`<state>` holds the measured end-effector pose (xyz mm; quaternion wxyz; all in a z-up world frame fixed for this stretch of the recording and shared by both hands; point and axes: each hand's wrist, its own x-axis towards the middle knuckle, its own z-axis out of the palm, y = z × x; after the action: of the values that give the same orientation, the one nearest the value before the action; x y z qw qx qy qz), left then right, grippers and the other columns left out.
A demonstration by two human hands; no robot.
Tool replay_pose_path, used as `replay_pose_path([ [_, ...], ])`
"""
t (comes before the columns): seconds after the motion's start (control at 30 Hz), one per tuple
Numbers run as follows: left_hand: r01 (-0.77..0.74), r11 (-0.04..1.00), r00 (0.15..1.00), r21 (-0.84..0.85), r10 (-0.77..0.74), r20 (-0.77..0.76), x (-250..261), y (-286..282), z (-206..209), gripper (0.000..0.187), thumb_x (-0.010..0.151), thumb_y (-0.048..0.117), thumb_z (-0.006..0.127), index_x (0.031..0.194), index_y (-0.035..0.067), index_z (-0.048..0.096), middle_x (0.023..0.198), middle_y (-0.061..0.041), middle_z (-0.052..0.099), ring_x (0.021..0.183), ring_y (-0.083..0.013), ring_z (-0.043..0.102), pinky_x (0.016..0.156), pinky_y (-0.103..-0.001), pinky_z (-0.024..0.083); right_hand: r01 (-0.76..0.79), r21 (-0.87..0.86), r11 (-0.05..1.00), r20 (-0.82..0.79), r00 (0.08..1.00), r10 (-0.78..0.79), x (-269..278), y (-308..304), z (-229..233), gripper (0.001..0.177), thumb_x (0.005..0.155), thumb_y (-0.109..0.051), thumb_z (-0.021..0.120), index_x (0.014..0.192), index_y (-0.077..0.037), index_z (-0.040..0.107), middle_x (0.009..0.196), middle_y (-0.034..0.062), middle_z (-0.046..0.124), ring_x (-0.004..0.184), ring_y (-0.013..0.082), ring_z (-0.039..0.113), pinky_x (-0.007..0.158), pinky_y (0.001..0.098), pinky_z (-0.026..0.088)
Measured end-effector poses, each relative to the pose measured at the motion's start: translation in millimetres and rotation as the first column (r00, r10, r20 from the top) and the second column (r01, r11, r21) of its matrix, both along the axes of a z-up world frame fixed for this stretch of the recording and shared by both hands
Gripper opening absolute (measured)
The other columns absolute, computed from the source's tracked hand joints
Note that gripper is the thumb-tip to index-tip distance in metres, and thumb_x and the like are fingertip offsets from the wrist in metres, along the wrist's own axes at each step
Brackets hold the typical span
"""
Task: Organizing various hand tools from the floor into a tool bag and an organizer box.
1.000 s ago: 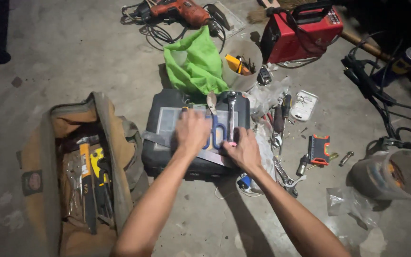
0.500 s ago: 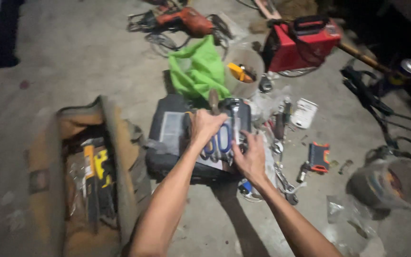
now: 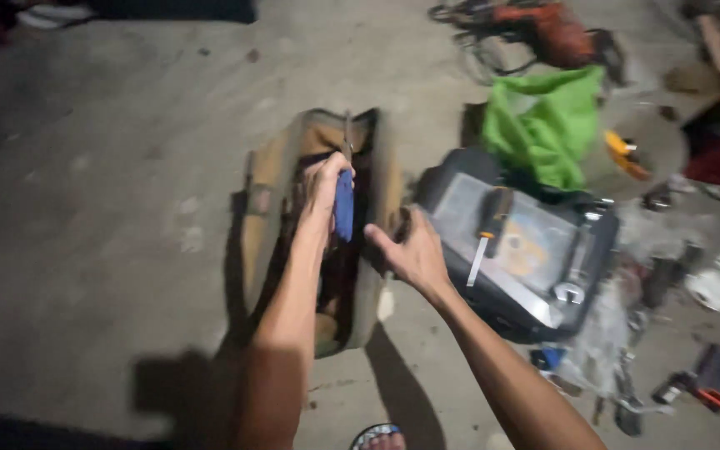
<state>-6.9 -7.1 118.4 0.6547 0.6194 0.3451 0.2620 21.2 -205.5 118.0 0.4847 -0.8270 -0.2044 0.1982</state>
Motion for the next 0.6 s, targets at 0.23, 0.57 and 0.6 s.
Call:
replay_pose_path([
  [0.23, 0.007, 0.984, 0.977, -0.178, -0.044, -0.207, -37.9, 69.3, -123.1, 0.033, 0.077, 0.039, 0.071, 0.073, 0.007, 0.065, 0.064, -0.004, 0.059, 0.056, -0.0183, 0.057, 0.052, -0.036, 0.045, -0.067, -0.005, 0.998, 0.49, 0.869, 0.061, 15.5, 20.9, -87.4, 0.076, 0.072, -0.025, 0.084, 0.131, 0.008, 0.048, 0.095, 0.0337, 0.064, 0.084, 0.0519, 0.065, 0.074, 0.0546, 0.053],
  [0.57, 0.059, 0.923, 0.861, 0.381, 0.146, -0.487, -62.9, 76.0, -150.1, 0.04, 0.065, 0.027, 0.08, 0.089, -0.005, 0.074, 0.084, -0.025, 0.075, 0.082, -0.033, 0.076, 0.072, -0.046, 0.058, -0.075, -0.181, 0.981, -0.084, 0.995, 0.061, 1.3, 2.4, 12.3, 0.05, 0.08, -0.018, 0.069, 0.126, -0.003, 0.056, 0.085, 0.0219, 0.072, 0.071, 0.0383, 0.073, 0.068, 0.0489, 0.057],
  [0.6, 0.052, 0.924, 0.806, 0.38, 0.186, -0.562, -62.2, 74.2, -151.0, 0.04, 0.07, 0.029, 0.079, 0.092, -0.005, 0.075, 0.087, -0.028, 0.075, 0.086, -0.0355, 0.077, 0.075, -0.047, 0.058, -0.086, -0.196, 0.977, -0.12, 0.991, 0.064, 2.4, -0.1, 10.5, 0.052, 0.08, -0.018, 0.068, 0.129, -0.004, 0.055, 0.084, 0.0216, 0.072, 0.07, 0.0389, 0.073, 0.068, 0.049, 0.058],
])
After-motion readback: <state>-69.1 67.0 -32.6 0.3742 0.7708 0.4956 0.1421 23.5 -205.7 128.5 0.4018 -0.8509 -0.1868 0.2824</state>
